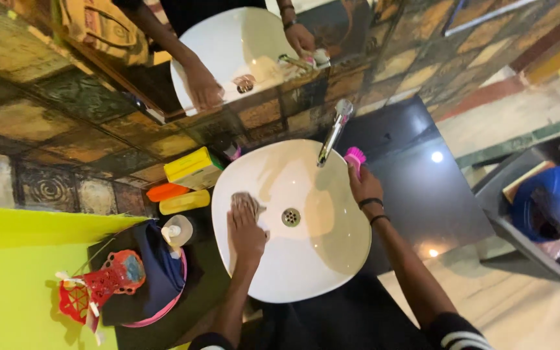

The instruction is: Cleaning a bathroom sink with a rag and a brush.

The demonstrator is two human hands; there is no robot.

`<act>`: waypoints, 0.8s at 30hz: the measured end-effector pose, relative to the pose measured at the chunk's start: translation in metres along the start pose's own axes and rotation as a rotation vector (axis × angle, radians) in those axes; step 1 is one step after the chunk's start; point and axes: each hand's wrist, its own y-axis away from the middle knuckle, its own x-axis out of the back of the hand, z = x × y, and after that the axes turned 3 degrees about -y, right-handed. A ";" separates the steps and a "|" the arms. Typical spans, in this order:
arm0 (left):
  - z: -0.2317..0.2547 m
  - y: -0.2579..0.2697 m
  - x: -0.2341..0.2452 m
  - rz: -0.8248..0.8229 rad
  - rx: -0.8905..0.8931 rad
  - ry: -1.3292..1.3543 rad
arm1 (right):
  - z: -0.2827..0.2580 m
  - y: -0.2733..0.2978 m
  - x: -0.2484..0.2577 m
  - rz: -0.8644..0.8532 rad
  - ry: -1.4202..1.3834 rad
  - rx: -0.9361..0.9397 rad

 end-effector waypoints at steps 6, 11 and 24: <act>0.048 0.100 0.130 -0.800 -0.009 -0.060 | -0.017 0.005 0.008 -0.032 0.035 0.062; 0.080 0.097 0.069 -1.008 -0.563 0.377 | -0.021 0.006 0.009 -0.072 0.004 -0.040; 0.130 -0.106 -0.037 0.190 -0.301 0.361 | -0.009 0.001 0.001 -0.026 0.066 0.016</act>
